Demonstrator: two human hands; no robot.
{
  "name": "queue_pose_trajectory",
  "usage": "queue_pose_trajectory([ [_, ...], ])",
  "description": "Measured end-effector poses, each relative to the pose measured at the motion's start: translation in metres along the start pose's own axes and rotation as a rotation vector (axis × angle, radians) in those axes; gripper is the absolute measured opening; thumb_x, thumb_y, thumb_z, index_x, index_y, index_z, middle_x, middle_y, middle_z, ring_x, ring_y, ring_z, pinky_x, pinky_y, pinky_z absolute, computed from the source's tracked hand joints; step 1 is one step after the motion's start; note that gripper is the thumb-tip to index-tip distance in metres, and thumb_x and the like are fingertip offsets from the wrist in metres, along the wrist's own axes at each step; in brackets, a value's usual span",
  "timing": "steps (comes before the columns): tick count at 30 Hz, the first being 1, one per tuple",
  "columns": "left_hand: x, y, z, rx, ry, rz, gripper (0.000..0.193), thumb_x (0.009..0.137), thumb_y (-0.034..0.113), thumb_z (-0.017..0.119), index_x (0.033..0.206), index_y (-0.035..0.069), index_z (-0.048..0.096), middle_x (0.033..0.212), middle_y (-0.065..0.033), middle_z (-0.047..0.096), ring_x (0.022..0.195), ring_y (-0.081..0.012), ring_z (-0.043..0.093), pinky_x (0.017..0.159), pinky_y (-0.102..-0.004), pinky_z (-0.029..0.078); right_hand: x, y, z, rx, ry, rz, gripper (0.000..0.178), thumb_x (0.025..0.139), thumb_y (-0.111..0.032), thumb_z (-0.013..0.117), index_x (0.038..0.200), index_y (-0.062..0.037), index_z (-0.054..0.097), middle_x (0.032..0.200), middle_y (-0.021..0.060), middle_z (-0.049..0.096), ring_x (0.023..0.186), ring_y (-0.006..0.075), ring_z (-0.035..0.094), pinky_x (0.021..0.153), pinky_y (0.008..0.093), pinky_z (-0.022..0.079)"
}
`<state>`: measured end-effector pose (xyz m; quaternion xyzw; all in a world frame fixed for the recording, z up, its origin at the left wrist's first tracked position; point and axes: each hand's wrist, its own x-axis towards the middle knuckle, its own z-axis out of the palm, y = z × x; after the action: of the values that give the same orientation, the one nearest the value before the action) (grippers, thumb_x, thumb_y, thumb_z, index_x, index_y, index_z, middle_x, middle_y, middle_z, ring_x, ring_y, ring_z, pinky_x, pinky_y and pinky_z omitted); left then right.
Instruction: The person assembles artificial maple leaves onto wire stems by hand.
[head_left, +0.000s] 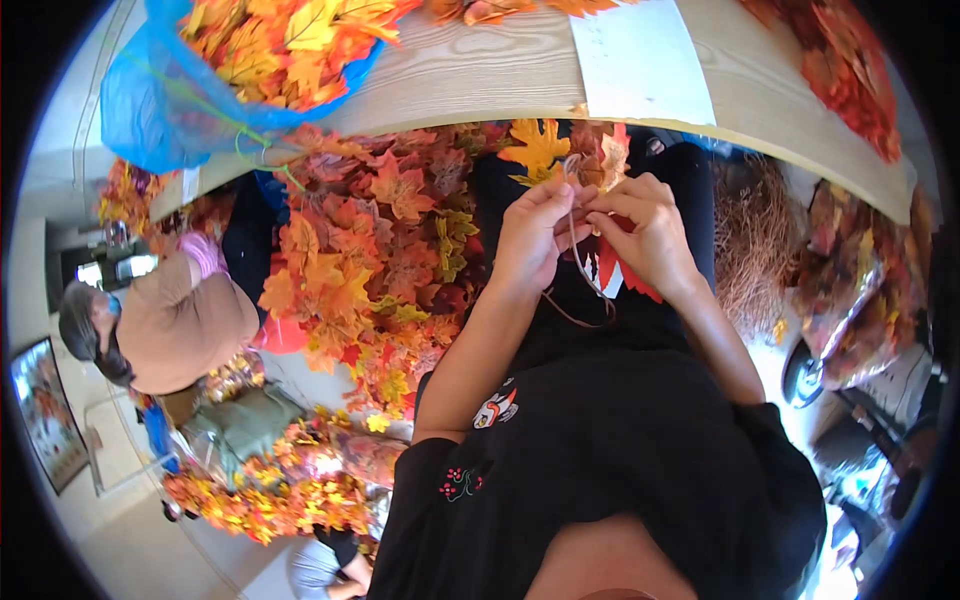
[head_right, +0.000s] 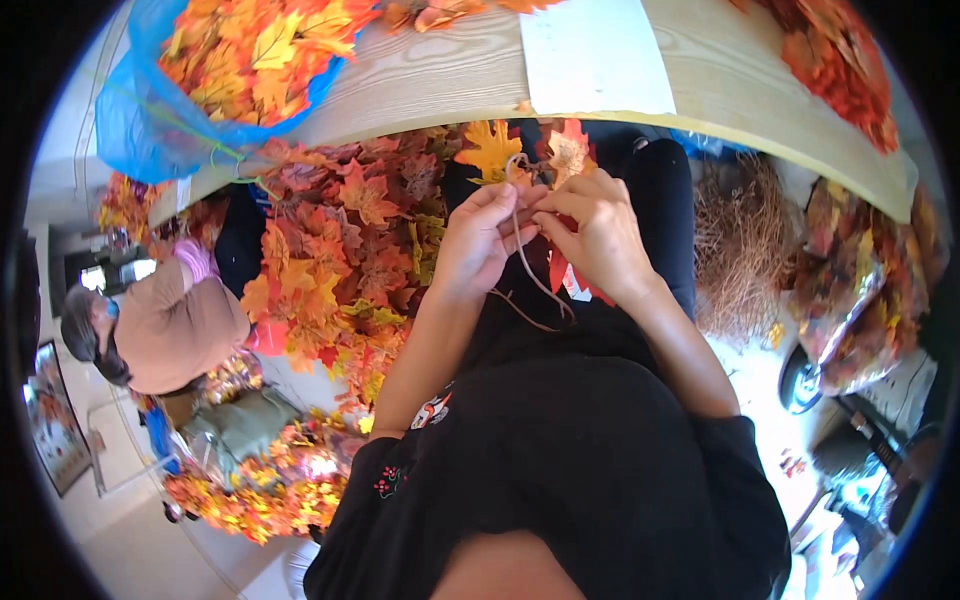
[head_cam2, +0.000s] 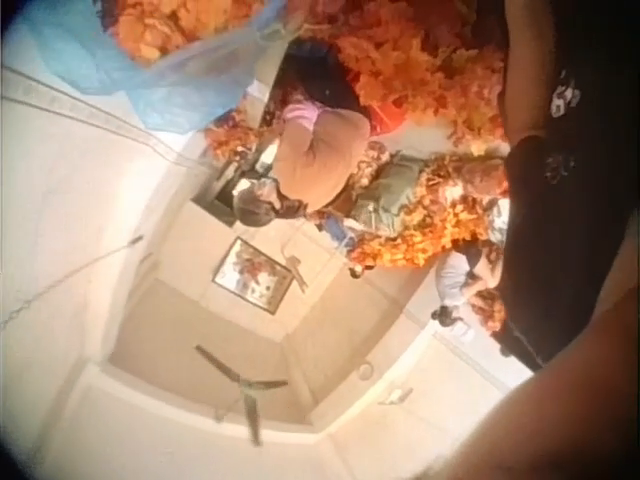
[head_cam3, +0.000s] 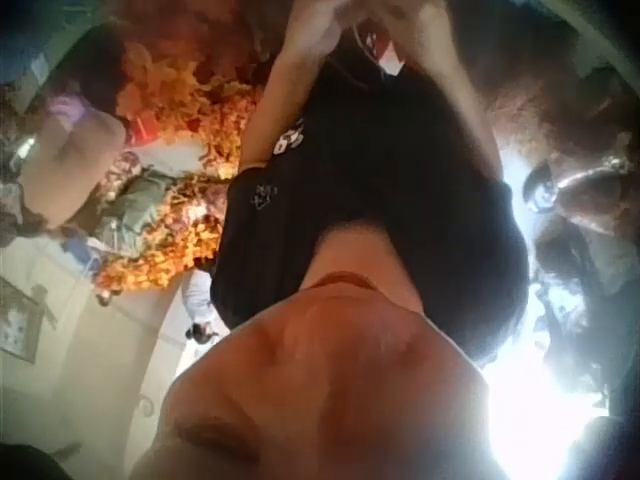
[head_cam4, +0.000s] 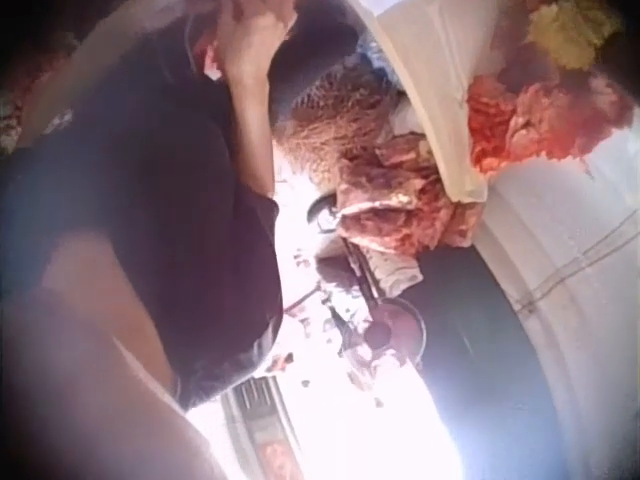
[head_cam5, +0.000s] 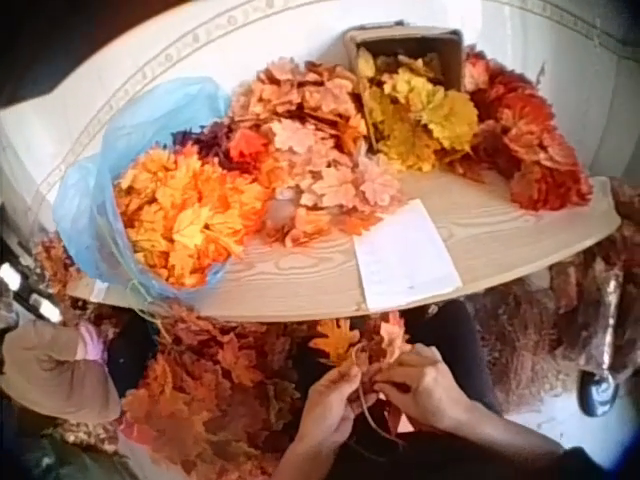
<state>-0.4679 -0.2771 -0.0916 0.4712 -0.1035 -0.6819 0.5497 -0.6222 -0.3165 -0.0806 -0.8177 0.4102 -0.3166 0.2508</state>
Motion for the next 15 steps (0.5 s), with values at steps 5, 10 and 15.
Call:
queue_pose_trajectory([
  [5,0.002,-0.008,-0.005,-0.012,-0.026,-0.045,0.017,0.091,0.016,0.051,0.098,0.003,0.058,0.103,-0.0142,0.063,0.083,-0.0152,0.064,0.066,-0.0246,0.055,-0.012,0.006,0.009,0.28,-0.024,0.091,0.007,0.072,-0.008,0.067,0.078,-0.0045,0.067,0.075,0.0083,0.06,0.077,0.0253,0.054,0.073,0.0345,0.042],
  [10,-0.003,-0.008,-0.007,0.05,-0.009,-0.003,0.018,0.091,0.017,0.051,0.098,0.002,0.059,0.101,-0.0132,0.063,0.082,-0.0147,0.063,0.066,-0.025,0.055,-0.011,0.007,0.014,0.382,-0.037,0.129,0.008,0.073,-0.006,0.065,0.08,-0.0017,0.066,0.077,0.0099,0.063,0.079,0.0245,0.057,0.077,0.0343,0.044],
  [15,-0.003,-0.007,-0.005,0.074,-0.006,0.012,0.017,0.091,0.017,0.052,0.097,0.002,0.059,0.096,-0.0109,0.064,0.08,-0.0145,0.063,0.066,-0.0252,0.055,-0.009,0.007,0.015,0.366,-0.025,0.109,0.007,0.073,-0.006,0.065,0.079,-0.0015,0.067,0.076,0.0107,0.063,0.076,0.0248,0.057,0.075,0.0345,0.045],
])
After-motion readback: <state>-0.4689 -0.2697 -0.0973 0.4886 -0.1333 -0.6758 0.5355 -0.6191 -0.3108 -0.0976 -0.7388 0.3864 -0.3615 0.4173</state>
